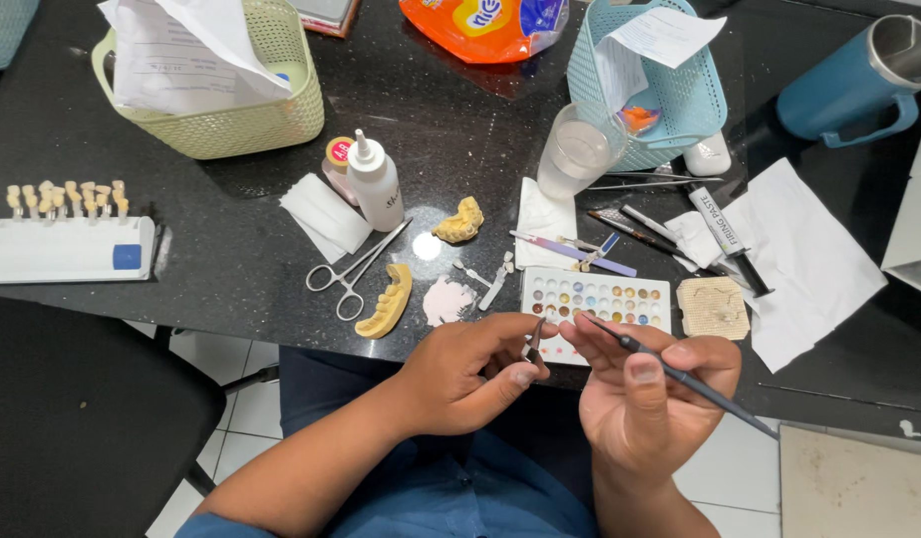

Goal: The person uses a metal tool to adjust a small white dental prosthesis, then consults a printed document and compares the prosthesis to a shade guide. They apply material from a palette to the prosthesis with a fine brush, repeatedly dipping the brush and refining the surface.

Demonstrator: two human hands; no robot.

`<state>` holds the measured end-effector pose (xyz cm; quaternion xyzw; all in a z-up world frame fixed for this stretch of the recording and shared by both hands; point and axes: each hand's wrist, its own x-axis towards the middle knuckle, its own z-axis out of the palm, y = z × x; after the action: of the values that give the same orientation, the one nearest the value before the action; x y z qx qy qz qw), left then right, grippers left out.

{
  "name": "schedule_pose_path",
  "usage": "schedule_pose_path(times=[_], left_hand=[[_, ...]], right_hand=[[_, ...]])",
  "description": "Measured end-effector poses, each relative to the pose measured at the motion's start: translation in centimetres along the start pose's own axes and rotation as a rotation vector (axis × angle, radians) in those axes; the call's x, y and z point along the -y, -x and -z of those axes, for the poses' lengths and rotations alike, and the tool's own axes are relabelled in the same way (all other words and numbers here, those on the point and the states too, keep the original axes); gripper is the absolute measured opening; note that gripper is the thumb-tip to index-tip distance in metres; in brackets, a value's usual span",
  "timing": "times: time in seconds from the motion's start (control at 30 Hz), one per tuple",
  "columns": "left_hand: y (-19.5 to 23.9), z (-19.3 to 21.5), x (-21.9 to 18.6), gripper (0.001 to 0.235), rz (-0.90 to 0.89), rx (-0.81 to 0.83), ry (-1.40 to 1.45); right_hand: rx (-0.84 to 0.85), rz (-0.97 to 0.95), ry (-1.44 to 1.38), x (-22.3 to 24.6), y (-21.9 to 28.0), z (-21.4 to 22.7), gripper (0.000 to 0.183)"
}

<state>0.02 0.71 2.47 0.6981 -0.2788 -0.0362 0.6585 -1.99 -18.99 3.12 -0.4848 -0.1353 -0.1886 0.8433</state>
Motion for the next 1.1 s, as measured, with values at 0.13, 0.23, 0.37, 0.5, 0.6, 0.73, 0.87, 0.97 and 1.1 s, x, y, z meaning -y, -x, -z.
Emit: schedule_pose_path(times=[0.13,0.23,0.37,0.5,0.6,0.73,0.87,0.97,1.1], left_hand=[[0.4,-0.2,0.5,0.037,0.086,-0.021,0.095],[0.4,-0.3,1.1,0.039,0.049,-0.02,0.227],[0.8,-0.2,2.0,0.039,-0.016,0.013,0.399],[0.9,0.0,2.5,0.041,0.005,0.02,0.479],[1.0,0.2,2.4,0.041,0.023,0.016,0.435],[1.1,0.1,2.1,0.038,-0.01,0.019,0.474],[1.1,0.1,2.2,0.039,-0.067,-0.012,0.475],[0.6,0.1,1.9,0.041,0.007,-0.043,0.522],[-1.1,0.5,0.1,0.044,0.097,-0.103,0.527]], right_hand=[[0.033,-0.012,0.02,-0.1,0.5,-0.8,0.027],[0.08,0.023,0.104,-0.5,0.7,-1.0,0.031],[0.061,0.058,0.116,-1.4,1.0,-1.2,0.03],[0.081,0.076,0.144,-1.6,0.9,-1.6,0.032],[0.108,0.112,0.195,-1.5,0.7,-2.0,0.031],[0.121,0.119,0.203,-1.7,0.3,-2.3,0.031],[0.153,0.1,0.153,-1.6,0.0,-2.5,0.03],[0.178,0.083,0.134,-1.3,-0.9,-3.0,0.03],[0.193,0.061,0.108,-0.6,-3.3,-4.0,0.027]])
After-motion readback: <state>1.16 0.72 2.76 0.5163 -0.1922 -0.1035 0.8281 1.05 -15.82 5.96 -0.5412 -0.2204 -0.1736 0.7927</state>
